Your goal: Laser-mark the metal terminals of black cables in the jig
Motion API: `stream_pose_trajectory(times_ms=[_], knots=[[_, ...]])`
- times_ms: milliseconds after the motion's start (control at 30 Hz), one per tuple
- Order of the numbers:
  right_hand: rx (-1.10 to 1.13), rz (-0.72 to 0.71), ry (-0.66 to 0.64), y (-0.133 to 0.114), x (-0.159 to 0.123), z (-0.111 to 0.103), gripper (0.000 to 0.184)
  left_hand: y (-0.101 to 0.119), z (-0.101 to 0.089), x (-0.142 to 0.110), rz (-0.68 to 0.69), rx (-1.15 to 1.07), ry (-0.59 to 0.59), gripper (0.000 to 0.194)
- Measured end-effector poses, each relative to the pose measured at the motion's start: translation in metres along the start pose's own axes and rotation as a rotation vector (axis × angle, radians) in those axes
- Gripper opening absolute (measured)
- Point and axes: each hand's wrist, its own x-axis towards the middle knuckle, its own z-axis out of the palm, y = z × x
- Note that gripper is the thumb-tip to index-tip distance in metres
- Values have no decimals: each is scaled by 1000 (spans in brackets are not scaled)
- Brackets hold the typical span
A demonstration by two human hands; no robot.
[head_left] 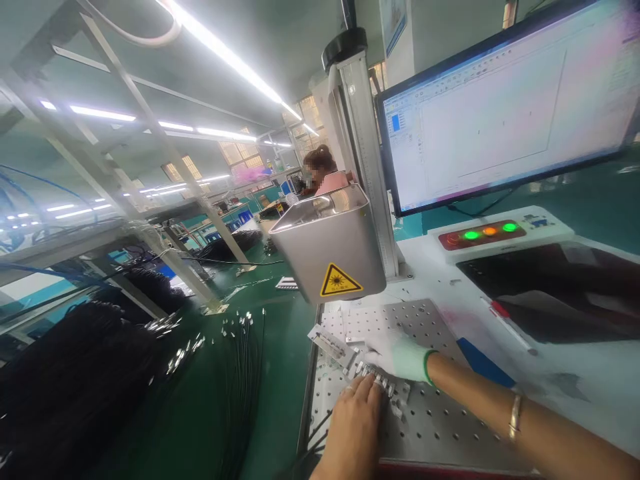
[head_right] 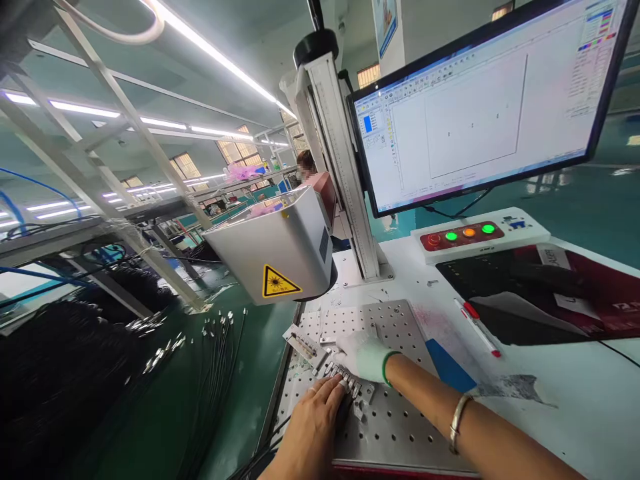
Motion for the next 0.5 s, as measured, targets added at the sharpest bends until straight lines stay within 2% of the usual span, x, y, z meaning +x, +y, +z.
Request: stream_pose_trajectory(times_ms=[233,333,433,500], knots=[[-219,26,14,-25,1,20,25,3,-6,2,11,-41,57,42],[-275,20,21,-28,2,23,26,-1,-6,-5,13,-62,181,38],[-299,17,29,-26,1,23,29,-6,8,-17,-67,-15,374,27],[-300,15,32,-25,1,22,30,-6,27,-24,-71,53,427,21]])
